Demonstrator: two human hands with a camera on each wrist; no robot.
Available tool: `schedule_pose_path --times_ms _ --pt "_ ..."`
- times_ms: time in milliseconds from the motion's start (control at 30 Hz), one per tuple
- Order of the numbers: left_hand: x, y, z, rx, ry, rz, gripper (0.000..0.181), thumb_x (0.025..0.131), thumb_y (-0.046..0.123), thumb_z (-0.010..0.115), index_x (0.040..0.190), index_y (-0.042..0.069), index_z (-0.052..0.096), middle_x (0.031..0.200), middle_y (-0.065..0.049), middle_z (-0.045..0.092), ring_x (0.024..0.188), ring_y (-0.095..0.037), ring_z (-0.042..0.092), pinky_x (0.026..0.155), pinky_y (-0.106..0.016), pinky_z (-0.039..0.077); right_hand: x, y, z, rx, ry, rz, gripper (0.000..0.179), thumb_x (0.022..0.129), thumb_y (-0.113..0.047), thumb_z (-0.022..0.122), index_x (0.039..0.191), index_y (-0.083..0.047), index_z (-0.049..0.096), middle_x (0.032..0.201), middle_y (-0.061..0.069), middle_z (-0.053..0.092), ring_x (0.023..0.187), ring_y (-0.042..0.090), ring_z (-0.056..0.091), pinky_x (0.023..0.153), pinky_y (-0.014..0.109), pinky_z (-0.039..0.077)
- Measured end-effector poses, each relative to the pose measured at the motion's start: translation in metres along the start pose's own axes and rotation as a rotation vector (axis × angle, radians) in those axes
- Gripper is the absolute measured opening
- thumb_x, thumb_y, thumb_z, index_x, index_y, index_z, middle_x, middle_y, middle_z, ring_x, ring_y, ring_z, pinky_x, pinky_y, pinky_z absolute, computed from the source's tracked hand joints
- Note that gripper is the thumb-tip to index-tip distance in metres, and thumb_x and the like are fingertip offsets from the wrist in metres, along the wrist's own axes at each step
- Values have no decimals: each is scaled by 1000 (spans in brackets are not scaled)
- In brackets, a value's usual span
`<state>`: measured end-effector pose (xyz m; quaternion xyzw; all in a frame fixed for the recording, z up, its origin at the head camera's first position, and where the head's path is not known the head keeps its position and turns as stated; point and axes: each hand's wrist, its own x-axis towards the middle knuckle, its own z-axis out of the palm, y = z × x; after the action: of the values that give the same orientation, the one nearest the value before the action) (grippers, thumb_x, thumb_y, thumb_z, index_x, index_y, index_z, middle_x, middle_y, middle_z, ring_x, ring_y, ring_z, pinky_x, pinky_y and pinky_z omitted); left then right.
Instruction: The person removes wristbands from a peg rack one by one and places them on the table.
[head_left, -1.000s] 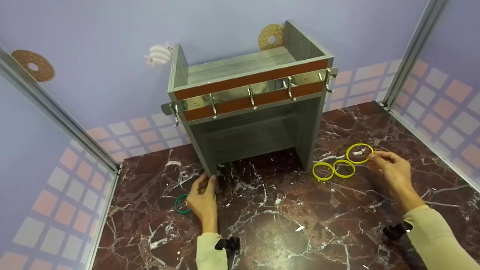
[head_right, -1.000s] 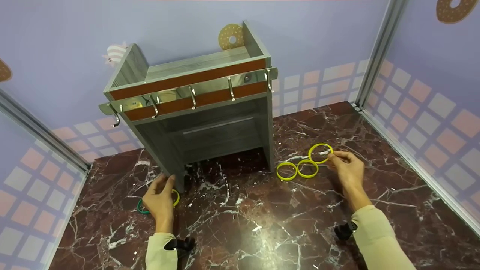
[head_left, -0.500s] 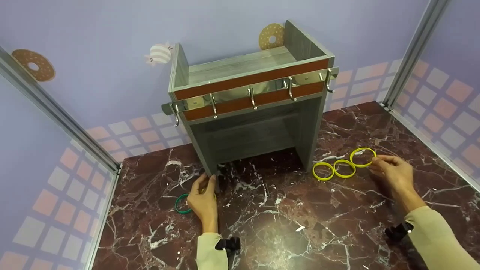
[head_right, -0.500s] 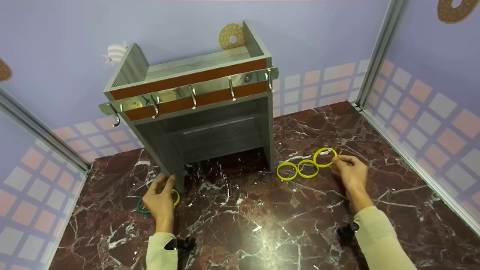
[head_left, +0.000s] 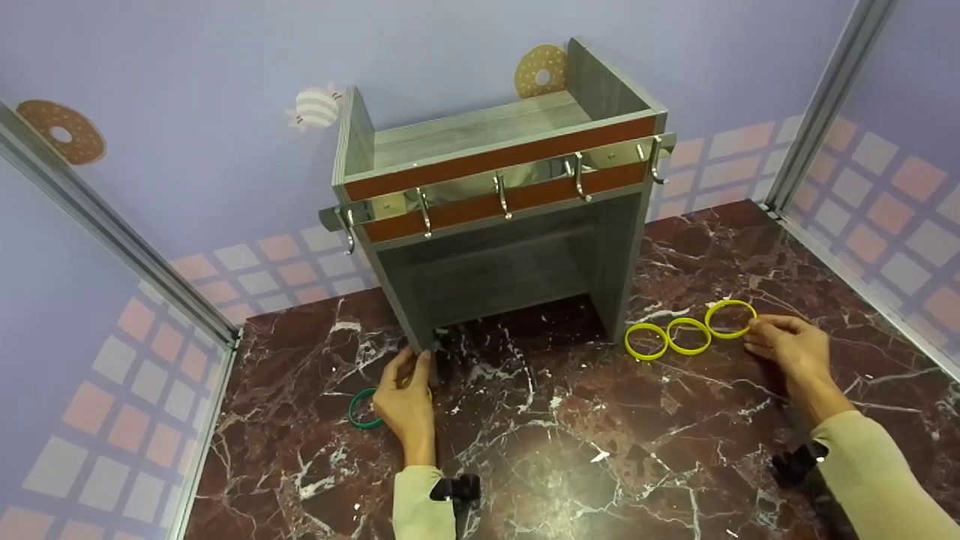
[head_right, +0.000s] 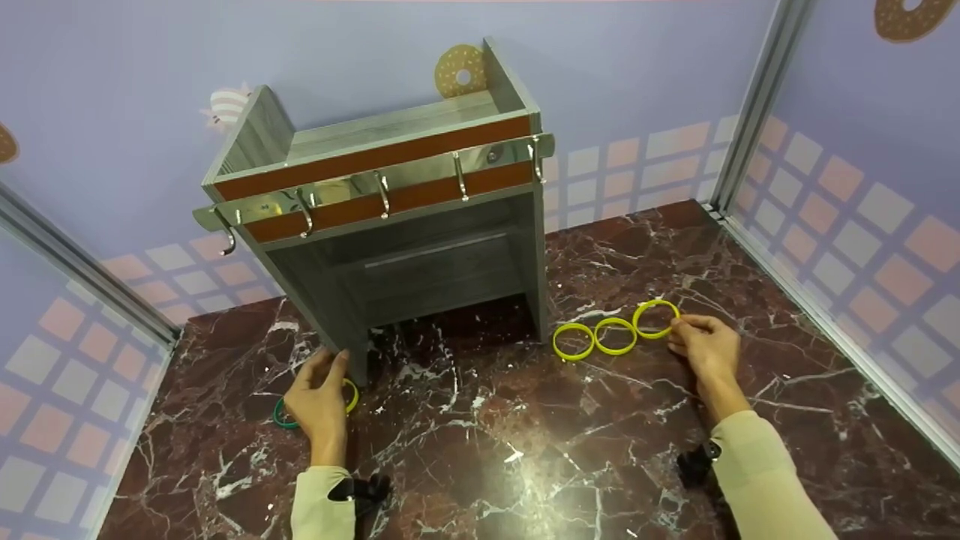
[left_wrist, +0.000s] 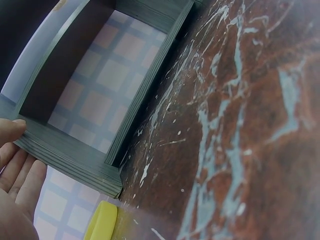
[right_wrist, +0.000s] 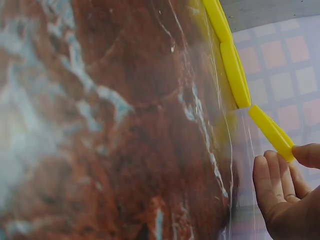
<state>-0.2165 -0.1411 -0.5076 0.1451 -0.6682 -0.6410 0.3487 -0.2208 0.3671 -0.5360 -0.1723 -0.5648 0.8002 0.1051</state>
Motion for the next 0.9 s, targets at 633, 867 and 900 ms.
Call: schedule_pose_path --times_ms 633,867,900 --pt "-5 8 -4 -6 -22 58 21 91 -8 81 111 -11 76 102 -30 74 96 -47 72 78 -16 58 9 5 -5 -507 -60 -34 27 104 2 64 121 23 60 80 -5 75 69 7 74 67 25 63" --pt "2 -15 -5 34 -63 177 22 91 -5 83 112 -8 77 103 -24 75 94 -41 73 77 -15 58 6 3 -3 -684 -38 -96 36 104 -5 68 124 23 59 83 3 77 65 5 73 64 25 63" --pt "4 -22 -6 46 -71 202 22 91 -3 83 112 -7 78 102 -22 75 93 -39 74 77 -16 59 6 2 -2 -742 -25 -121 35 104 -7 69 123 22 61 83 5 77 65 5 73 62 23 62"
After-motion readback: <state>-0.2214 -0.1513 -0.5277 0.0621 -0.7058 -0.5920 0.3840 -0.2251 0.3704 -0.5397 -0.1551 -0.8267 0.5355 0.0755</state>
